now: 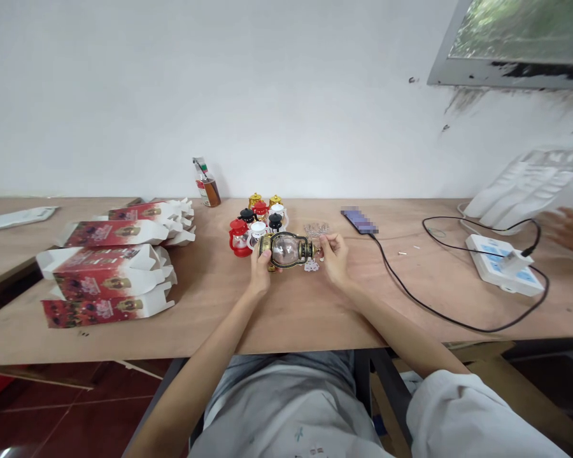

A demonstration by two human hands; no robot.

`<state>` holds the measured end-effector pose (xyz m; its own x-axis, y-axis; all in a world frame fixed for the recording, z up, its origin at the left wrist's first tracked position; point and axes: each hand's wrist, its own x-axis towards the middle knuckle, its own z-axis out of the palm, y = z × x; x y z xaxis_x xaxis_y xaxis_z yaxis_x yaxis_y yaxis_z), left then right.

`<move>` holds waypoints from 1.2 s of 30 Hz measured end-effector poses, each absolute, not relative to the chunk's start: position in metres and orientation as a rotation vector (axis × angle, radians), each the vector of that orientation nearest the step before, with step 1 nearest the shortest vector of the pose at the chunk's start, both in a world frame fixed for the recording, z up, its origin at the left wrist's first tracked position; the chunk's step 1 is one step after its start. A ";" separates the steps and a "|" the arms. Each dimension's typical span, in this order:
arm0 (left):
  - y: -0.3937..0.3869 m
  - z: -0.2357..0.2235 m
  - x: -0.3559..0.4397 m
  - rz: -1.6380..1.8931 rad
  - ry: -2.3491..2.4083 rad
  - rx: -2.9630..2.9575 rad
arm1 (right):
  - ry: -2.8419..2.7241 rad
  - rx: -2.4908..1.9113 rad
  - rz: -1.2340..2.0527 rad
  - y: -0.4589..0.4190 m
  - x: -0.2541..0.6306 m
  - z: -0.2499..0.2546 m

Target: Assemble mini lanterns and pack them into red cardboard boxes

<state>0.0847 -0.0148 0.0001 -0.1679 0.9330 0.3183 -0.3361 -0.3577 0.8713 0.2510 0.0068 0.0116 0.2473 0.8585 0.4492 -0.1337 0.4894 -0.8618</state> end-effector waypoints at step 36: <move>-0.018 0.006 0.087 1.648 0.851 1.215 | -1.118 -0.820 0.726 0.003 0.248 0.015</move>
<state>0.0872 -0.0184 0.0063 -0.1207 0.9303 0.3462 -0.2564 -0.3662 0.8945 0.2476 0.0027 0.0149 0.2784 0.8361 0.4727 -0.0916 0.5131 -0.8535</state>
